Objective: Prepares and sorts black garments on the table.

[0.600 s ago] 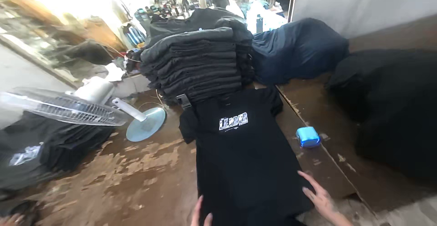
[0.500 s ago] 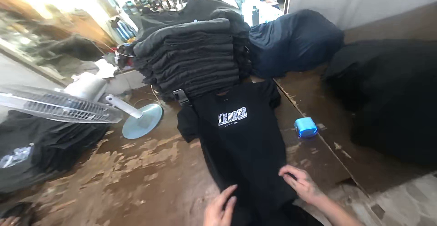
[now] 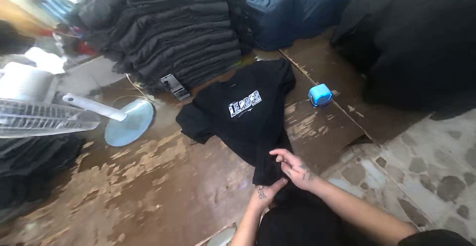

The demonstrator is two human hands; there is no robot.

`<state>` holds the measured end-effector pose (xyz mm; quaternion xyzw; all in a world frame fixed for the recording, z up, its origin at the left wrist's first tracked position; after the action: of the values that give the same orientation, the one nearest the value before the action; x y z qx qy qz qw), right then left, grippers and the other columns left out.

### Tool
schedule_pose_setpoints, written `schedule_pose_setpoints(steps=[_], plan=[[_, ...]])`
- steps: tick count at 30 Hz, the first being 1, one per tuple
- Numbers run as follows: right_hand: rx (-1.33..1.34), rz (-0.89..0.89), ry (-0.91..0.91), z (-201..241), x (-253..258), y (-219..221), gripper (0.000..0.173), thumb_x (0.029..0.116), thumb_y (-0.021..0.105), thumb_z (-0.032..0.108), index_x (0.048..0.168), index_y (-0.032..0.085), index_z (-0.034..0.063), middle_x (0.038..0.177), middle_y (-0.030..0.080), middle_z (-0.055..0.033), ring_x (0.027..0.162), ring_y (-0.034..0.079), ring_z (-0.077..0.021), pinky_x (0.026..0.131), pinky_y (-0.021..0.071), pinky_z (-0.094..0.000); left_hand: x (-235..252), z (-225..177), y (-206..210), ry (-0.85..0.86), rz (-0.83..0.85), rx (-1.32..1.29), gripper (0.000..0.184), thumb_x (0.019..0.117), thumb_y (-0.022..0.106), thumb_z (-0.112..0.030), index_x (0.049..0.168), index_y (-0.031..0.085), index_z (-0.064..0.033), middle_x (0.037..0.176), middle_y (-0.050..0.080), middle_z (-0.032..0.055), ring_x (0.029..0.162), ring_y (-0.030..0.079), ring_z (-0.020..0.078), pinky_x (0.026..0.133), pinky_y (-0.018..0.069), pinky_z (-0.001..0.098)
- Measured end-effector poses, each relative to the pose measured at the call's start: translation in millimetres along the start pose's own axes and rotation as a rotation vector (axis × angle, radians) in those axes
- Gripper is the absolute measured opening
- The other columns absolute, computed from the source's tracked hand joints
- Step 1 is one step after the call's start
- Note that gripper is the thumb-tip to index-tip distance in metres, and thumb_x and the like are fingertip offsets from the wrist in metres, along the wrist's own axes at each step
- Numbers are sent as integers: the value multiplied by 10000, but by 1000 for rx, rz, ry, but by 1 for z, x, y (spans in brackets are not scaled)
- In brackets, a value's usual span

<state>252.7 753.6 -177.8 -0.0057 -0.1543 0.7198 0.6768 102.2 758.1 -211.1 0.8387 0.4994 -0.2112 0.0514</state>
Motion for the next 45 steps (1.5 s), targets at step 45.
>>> schedule_pose_setpoints(steps=[45], plan=[[171,688,73,-46,52,-78,631,1005,605,251,1529,398,-34,1204,642,-276,973,632,-311,935,514,-419,19,-40,77,-10,-466,946,333,810,770,-282,947,741,20,887,747,178,833,748,361,698,595,574]])
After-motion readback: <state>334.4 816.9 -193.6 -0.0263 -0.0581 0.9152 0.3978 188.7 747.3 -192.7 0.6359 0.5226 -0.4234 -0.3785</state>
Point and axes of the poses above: each hand's wrist, its own x-axis towards the middle knuckle, its own y-axis out of the palm, z = x × y, the point moved 4 cm from there along x, towards the middle knuckle
